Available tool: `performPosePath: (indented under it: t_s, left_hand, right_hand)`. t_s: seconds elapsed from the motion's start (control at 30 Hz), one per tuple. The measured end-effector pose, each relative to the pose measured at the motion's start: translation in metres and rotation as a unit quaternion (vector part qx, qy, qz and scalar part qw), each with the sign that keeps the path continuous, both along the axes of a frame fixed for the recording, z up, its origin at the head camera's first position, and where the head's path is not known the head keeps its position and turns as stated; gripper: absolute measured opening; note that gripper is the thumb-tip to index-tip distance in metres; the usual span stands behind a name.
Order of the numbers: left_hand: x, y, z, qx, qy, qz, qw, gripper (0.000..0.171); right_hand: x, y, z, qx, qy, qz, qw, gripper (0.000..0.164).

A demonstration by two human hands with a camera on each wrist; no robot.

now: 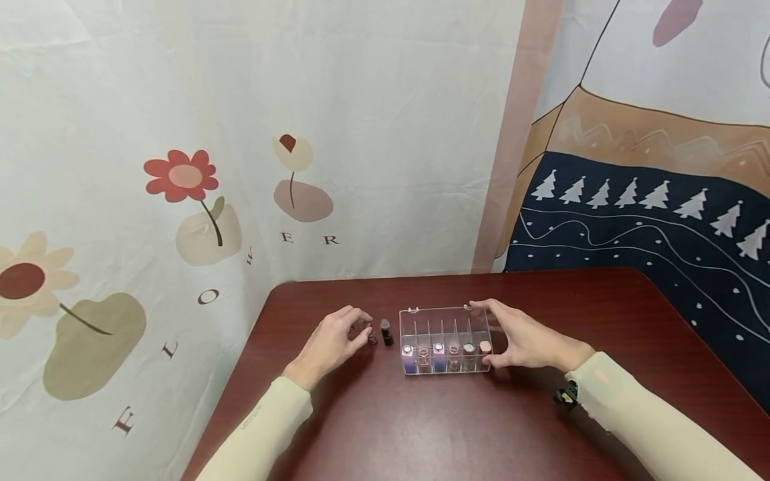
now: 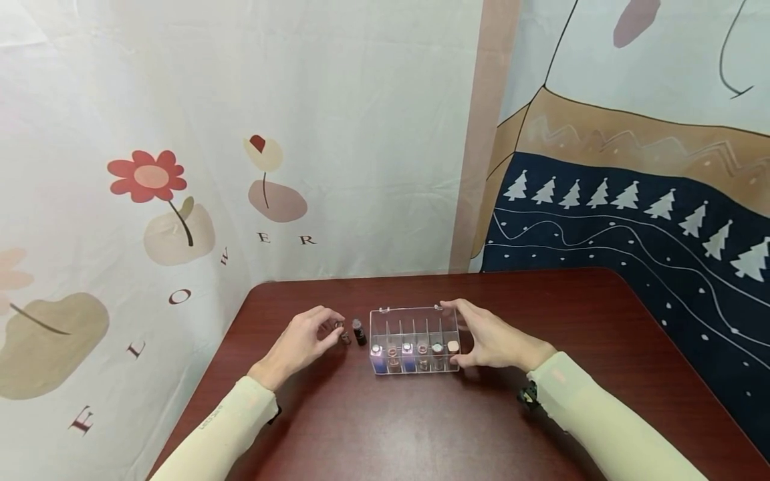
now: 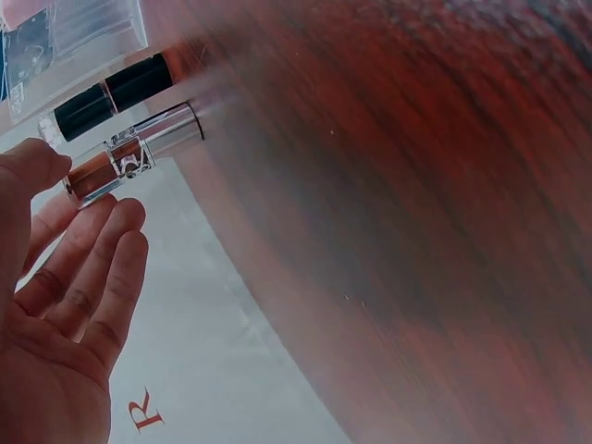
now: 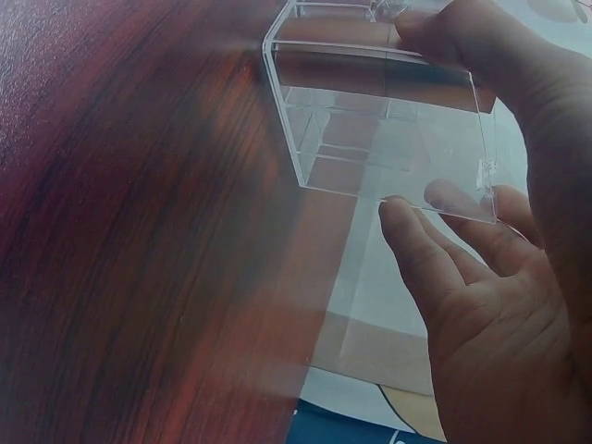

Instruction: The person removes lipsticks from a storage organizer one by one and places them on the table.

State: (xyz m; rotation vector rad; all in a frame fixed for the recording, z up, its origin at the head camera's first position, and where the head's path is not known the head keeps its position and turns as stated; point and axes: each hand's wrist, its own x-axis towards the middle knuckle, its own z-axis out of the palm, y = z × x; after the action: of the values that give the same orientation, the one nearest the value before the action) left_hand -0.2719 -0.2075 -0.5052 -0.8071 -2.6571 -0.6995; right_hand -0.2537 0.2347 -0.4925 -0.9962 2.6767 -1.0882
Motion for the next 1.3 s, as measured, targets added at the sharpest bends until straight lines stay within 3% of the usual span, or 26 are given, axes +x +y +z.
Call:
performPosePath:
  t_s: [0.33,0.57,0.83,1.03,1.3]
  left_hand:
    - [0.002,0.002,0.002,-0.014,0.01,0.009,0.9998,0.017]
    - [0.003,0.001,0.002,-0.036,0.023,0.034,0.9985,0.021]
    - [0.004,0.003,0.006,-0.049,0.06,0.052,0.9956,0.027]
    - [0.006,0.008,0.011,-0.037,0.081,0.044,0.9951,0.032]
    - [0.011,0.017,0.018,-0.022,0.134,0.011,0.9907,0.036]
  right_hand:
    - [-0.001,-0.001,0.0,0.012,-0.006,-0.004,1.0,0.108]
    - [-0.001,-0.001,0.001,0.016,-0.004,-0.006,1.0,0.108]
    - [0.0,0.001,0.001,0.023,-0.004,-0.012,1.0,0.109]
    - [0.0,0.002,0.001,0.024,-0.004,-0.015,1.0,0.109]
    - [0.001,0.003,0.001,0.025,-0.007,-0.016,1.0,0.109]
